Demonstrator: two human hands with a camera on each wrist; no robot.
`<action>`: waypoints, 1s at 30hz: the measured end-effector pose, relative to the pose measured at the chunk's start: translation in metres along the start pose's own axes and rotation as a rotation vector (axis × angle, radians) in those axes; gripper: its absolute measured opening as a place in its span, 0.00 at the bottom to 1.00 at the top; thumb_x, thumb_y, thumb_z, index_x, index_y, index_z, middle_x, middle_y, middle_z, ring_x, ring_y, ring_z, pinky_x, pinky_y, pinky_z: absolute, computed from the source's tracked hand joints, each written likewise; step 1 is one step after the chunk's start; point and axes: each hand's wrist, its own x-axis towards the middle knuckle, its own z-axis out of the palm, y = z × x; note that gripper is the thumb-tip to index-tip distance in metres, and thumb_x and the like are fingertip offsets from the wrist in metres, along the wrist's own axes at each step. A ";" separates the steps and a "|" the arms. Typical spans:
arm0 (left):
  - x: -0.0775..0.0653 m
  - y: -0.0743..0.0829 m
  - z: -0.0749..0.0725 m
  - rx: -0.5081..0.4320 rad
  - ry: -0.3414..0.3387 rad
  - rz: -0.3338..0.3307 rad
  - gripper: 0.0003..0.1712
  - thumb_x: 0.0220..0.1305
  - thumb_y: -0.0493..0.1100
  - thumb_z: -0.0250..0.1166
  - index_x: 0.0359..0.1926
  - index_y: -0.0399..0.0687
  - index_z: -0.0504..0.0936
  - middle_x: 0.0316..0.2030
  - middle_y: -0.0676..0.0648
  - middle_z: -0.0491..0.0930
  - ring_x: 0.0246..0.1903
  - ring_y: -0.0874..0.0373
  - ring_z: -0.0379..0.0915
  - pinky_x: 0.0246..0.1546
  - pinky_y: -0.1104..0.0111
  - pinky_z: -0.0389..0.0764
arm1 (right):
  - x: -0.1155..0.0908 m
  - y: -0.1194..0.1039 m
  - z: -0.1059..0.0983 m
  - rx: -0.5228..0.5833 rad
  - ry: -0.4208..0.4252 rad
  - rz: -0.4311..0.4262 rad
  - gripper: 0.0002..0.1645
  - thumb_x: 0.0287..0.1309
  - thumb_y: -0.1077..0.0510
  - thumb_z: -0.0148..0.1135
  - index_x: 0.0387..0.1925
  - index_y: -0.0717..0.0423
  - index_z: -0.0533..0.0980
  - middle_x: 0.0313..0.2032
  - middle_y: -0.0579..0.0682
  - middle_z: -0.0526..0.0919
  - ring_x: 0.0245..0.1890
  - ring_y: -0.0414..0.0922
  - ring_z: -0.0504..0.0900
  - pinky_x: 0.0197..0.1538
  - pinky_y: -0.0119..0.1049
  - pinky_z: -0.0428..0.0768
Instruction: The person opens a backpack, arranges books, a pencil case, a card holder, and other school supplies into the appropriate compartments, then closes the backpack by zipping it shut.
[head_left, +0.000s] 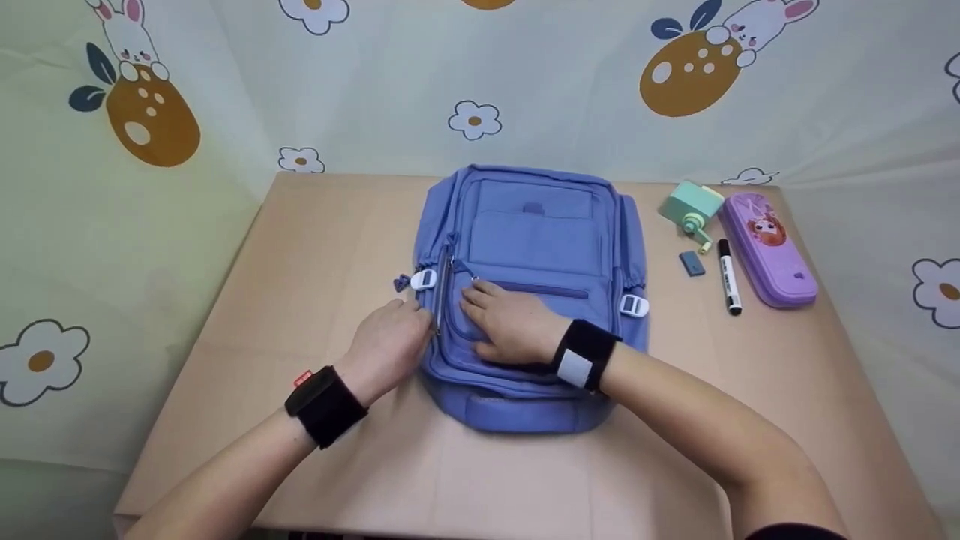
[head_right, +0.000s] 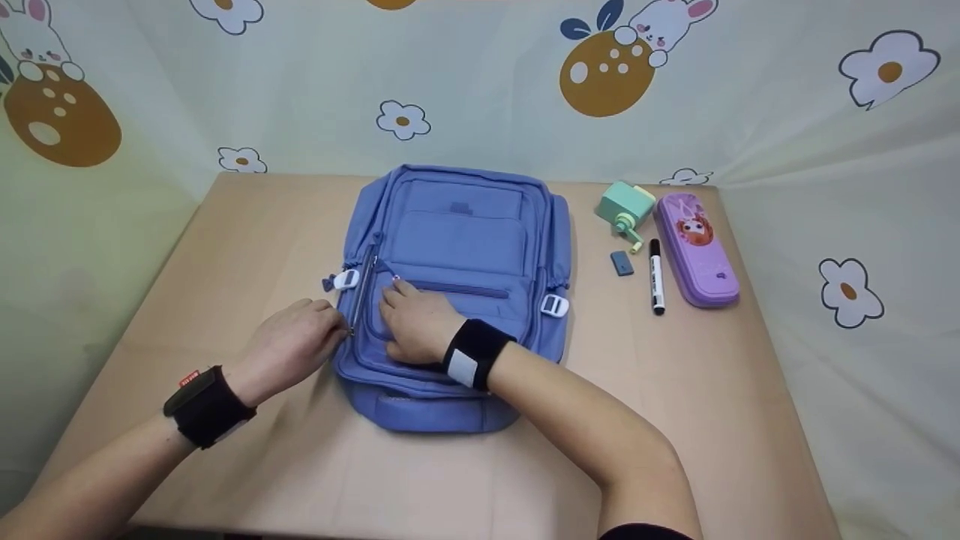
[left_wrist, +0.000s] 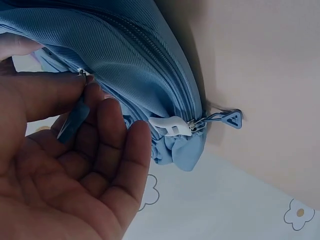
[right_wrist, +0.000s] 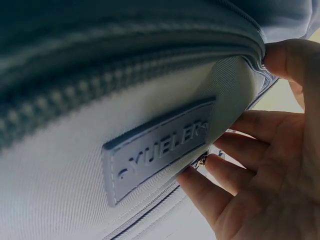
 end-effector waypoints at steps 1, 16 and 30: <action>0.000 0.000 0.001 -0.013 0.001 -0.008 0.09 0.68 0.36 0.65 0.30 0.39 0.79 0.30 0.41 0.79 0.29 0.43 0.74 0.29 0.52 0.76 | -0.002 0.000 -0.001 0.010 0.006 -0.003 0.44 0.69 0.42 0.59 0.75 0.64 0.62 0.76 0.61 0.60 0.77 0.58 0.54 0.74 0.47 0.60; -0.003 -0.005 0.000 -0.173 -0.012 -0.120 0.05 0.69 0.39 0.63 0.36 0.43 0.83 0.35 0.45 0.82 0.32 0.46 0.76 0.33 0.54 0.78 | -0.093 0.000 0.003 0.097 0.326 -0.127 0.06 0.63 0.53 0.70 0.34 0.52 0.86 0.31 0.44 0.80 0.32 0.44 0.79 0.35 0.41 0.81; -0.006 -0.005 -0.002 -0.292 0.023 -0.157 0.03 0.67 0.36 0.65 0.34 0.42 0.82 0.31 0.48 0.80 0.30 0.51 0.76 0.32 0.56 0.78 | -0.103 -0.013 0.029 0.000 0.458 -0.012 0.09 0.61 0.57 0.66 0.27 0.51 0.76 0.25 0.44 0.78 0.26 0.46 0.79 0.27 0.42 0.80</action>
